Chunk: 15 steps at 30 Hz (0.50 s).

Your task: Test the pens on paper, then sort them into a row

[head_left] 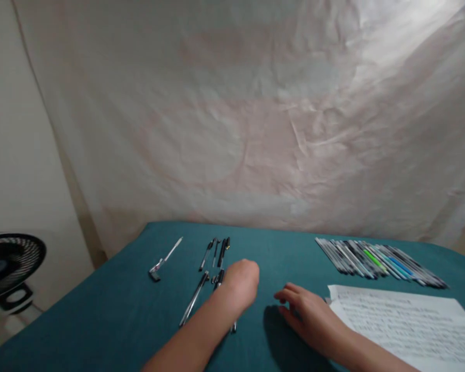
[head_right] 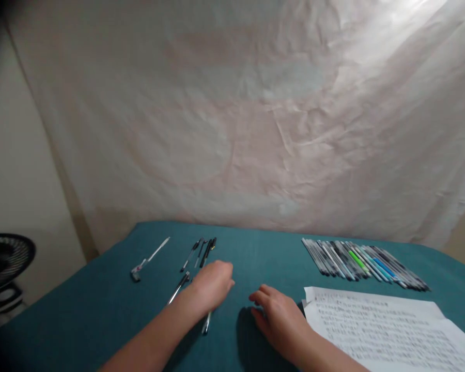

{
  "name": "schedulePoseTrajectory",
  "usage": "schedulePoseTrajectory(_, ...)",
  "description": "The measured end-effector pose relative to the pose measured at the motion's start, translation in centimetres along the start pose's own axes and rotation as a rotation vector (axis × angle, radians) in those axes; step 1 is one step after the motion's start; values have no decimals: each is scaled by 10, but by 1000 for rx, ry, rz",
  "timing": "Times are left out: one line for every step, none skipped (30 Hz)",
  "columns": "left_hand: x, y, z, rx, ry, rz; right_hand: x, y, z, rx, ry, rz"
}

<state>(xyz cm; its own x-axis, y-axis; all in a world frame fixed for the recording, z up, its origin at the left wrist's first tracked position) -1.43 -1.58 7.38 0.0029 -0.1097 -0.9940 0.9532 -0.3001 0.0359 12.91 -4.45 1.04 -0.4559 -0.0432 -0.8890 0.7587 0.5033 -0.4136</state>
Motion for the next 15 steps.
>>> schedulePoseTrajectory(-2, -13, -6, -32, 5, -5, 4, -8, -1, -21, -14, -10)
schedulePoseTrajectory(-3, -24, -11, -65, 8, -10, 7, -14, -1, -47, -23, -21)
schedulePoseTrajectory(-2, -33, -15, -93, 8, -13, 10, -19, -2, -77, -27, -35)
schedulePoseTrajectory(0, -41, -19, -117, 5, -14, 13, -23, -1, -107, -27, -50)
schedulePoseTrajectory(3, -46, -22, -134, 3, -14, 16, -25, -1, -137, -25, -65)
schedulePoseTrajectory(6, -50, -25, -146, -1, -12, 19, -26, 0, -166, -20, -79)
schedulePoseTrajectory(9, -51, -26, -153, -3, -9, 22, -27, 2, -196, -15, -90)
schedulePoseTrajectory(13, -52, -27, -156, -4, -6, 25, -26, 3, -222, -10, -98)
schedulePoseTrajectory(16, -51, -28, -157, -6, -2, 27, -26, 5, -243, -6, -102)
schedulePoseTrajectory(19, -50, -28, -157, -8, 1, 29, -25, 6, -259, -3, -104)
schedulePoseTrajectory(21, -48, -29, -157, -12, 4, 29, -25, 8, -270, 0, -107)
schedulePoseTrajectory(24, -46, -29, -159, -18, 7, 30, -24, 8, -274, 3, -109)
schedulePoseTrajectory(26, -45, -29, -162, -25, 11, 29, -24, 9, -275, 3, -112)
schedulePoseTrajectory(28, -44, -29, -166, -32, 15, 29, -24, 9, -276, 3, -116)
schedulePoseTrajectory(29, -43, -30, -169, -37, 20, 28, -24, 9, -276, 3, -119)
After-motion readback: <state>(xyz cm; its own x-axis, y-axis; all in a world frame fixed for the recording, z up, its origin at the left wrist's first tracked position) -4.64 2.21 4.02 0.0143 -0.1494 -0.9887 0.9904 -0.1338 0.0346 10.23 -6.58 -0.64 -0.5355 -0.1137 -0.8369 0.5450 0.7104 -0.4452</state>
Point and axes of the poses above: each hand's wrist, its own z-axis away from the middle knuckle, its own x-axis out of the palm, y = z × x, the point moved 3 cm from there along -z, towards the middle knuckle
